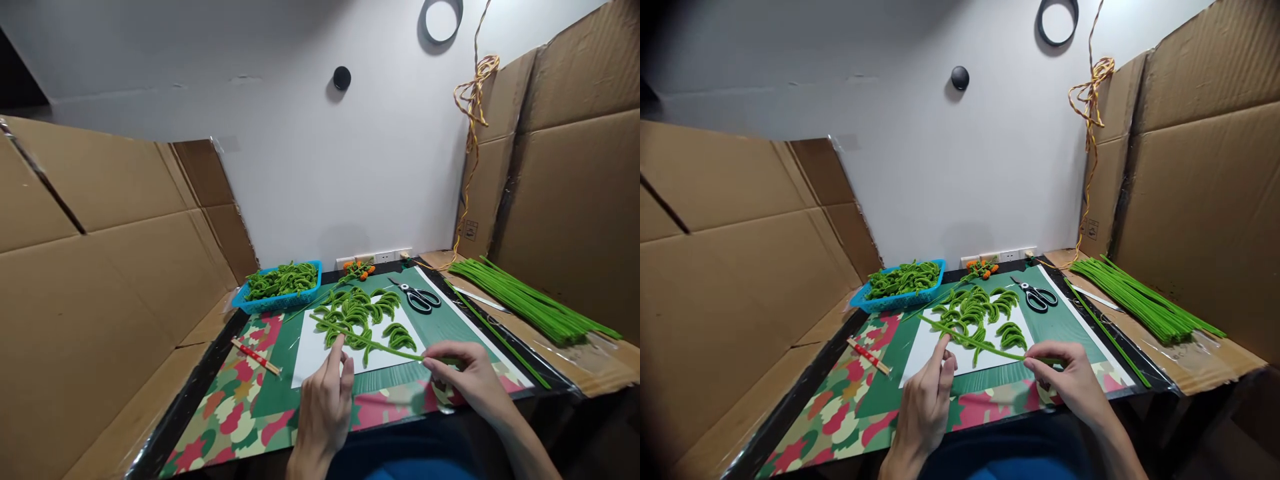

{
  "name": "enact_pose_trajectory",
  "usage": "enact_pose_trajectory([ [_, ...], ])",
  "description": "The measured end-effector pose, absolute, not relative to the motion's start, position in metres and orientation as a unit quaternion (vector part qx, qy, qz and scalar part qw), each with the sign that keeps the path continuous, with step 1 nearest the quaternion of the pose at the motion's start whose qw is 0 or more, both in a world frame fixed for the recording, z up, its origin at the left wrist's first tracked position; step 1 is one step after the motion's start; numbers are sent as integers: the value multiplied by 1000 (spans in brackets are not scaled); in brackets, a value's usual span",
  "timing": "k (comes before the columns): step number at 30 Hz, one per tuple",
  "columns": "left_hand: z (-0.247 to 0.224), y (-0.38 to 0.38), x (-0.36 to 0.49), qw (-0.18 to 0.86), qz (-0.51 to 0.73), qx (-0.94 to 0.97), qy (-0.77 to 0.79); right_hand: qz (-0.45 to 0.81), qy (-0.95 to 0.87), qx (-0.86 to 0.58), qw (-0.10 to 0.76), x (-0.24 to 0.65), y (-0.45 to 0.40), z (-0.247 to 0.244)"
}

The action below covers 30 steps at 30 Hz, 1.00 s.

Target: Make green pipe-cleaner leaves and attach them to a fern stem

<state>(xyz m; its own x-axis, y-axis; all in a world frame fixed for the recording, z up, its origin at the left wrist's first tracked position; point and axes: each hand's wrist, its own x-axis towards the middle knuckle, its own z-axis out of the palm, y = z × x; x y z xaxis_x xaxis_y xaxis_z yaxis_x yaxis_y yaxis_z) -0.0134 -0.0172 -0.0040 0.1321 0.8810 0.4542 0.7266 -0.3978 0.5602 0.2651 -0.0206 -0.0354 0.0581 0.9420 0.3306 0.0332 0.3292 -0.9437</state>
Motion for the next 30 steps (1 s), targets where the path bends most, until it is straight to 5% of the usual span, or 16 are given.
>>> enact_pose_trajectory([
  [8,4,-22,-13,362,584,549,476,429,-611,-426,511,261,-21,-36],
  [24,22,-38,-6,471,590,458,469,527,-352,-257,730,277,-27,-34],
  [30,24,-40,-4,476,522,559,435,503,-416,-318,688,247,-28,-23],
])
